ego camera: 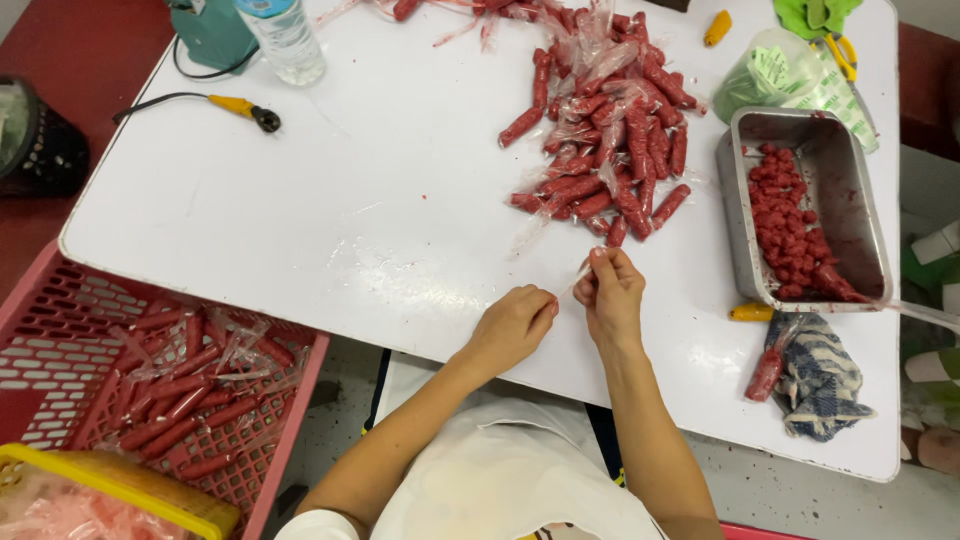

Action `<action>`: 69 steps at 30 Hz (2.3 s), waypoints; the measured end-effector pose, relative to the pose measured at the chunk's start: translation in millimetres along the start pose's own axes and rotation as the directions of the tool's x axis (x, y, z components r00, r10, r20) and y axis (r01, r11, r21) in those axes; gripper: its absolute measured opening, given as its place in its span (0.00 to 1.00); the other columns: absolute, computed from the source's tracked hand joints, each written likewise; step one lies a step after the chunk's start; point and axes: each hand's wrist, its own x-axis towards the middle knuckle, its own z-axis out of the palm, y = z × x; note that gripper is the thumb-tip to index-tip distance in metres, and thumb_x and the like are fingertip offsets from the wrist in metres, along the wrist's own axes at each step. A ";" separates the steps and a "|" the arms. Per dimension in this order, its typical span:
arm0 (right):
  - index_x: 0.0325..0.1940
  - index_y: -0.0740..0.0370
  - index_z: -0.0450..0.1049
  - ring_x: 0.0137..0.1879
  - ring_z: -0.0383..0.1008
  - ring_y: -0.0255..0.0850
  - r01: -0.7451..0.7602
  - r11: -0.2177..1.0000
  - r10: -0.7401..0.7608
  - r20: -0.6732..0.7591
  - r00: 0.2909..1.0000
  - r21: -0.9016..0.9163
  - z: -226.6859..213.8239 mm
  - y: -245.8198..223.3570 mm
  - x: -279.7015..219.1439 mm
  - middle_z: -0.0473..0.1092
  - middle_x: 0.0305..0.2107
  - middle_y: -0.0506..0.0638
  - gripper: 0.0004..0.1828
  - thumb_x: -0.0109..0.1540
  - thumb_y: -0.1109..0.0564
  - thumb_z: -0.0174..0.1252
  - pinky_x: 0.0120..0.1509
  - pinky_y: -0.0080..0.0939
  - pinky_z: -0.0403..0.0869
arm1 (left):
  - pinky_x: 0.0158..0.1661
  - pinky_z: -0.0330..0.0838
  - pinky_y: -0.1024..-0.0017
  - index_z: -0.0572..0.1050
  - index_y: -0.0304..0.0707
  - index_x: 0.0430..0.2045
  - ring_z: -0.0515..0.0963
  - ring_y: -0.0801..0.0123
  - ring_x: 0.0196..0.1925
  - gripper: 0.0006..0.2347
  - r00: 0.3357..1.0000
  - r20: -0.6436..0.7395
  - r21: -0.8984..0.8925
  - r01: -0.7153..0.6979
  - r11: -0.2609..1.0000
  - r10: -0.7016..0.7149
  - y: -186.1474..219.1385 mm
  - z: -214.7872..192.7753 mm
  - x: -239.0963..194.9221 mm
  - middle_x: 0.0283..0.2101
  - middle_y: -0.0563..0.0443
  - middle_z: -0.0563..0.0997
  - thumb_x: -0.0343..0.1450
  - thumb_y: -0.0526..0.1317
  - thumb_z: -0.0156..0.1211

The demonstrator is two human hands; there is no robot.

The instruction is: The person ties individual sausages with thin strings, then places them into a red basket. The person also picks up and handles a yellow tool on the table.

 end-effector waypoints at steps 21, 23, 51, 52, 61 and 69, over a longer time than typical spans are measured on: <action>0.50 0.52 0.80 0.50 0.78 0.50 0.515 0.370 0.016 0.560 0.828 -0.773 54.0 -48.6 -40.7 0.77 0.39 0.52 0.09 0.68 0.53 0.57 0.52 0.50 0.77 | 0.64 0.61 0.46 0.67 0.21 0.61 0.66 0.29 0.66 0.20 0.969 -0.202 0.090 -0.123 0.988 0.139 11.1 -92.0 -4.5 0.60 0.22 0.71 0.76 0.37 0.55; 0.41 0.51 0.78 0.42 0.77 0.46 0.731 0.098 -0.163 0.713 0.681 -0.676 32.3 -67.9 -50.3 0.72 0.29 0.47 0.03 0.66 0.56 0.59 0.48 0.46 0.75 | 0.53 0.70 0.49 0.73 0.29 0.53 0.76 0.35 0.53 0.16 0.999 -0.042 -0.102 -0.011 0.995 0.007 24.2 -75.3 13.1 0.47 0.30 0.78 0.77 0.43 0.51; 0.49 0.61 0.76 0.35 0.74 0.57 0.868 0.341 -0.248 0.857 0.452 -0.360 22.1 -57.7 -44.3 0.71 0.21 0.55 0.12 0.66 0.68 0.51 0.47 0.55 0.72 | 0.33 0.80 0.71 0.77 0.22 0.37 0.81 0.65 0.27 0.07 0.996 0.050 -0.703 0.088 0.706 -0.074 -10.1 -69.1 -22.6 0.40 0.40 0.77 0.67 0.25 0.64; 0.49 0.61 0.76 0.35 0.74 0.57 0.865 0.343 -0.246 0.853 0.460 -0.367 16.2 -42.1 -40.8 0.71 0.21 0.55 0.12 0.66 0.68 0.51 0.47 0.55 0.72 | 0.33 0.80 0.71 0.77 0.22 0.37 0.81 0.65 0.27 0.07 0.996 0.057 -0.705 0.093 0.703 -0.074 -10.9 -53.2 -18.0 0.40 0.40 0.77 0.67 0.25 0.64; 0.34 0.59 0.68 0.56 0.71 0.54 0.932 -0.014 -0.290 0.893 0.343 -0.362 18.2 -50.9 -56.1 0.67 0.48 0.53 0.03 0.63 0.63 0.54 0.53 0.51 0.72 | 0.24 0.81 0.77 0.81 0.25 0.35 0.85 0.65 0.27 0.06 0.918 -0.075 -0.745 0.208 0.633 -0.390 -10.6 -38.2 -0.8 0.33 0.43 0.78 0.66 0.26 0.68; 0.35 0.67 0.75 0.43 0.78 0.51 0.431 0.747 0.006 0.653 0.757 -0.507 0.9 -8.8 -33.7 0.75 0.39 0.60 0.10 0.65 0.62 0.49 0.50 0.48 0.74 | 0.35 0.79 0.64 0.81 0.34 0.35 0.83 0.56 0.33 0.07 0.986 0.134 0.078 0.089 0.993 -0.099 -19.5 -31.4 9.7 0.33 0.45 0.80 0.71 0.39 0.60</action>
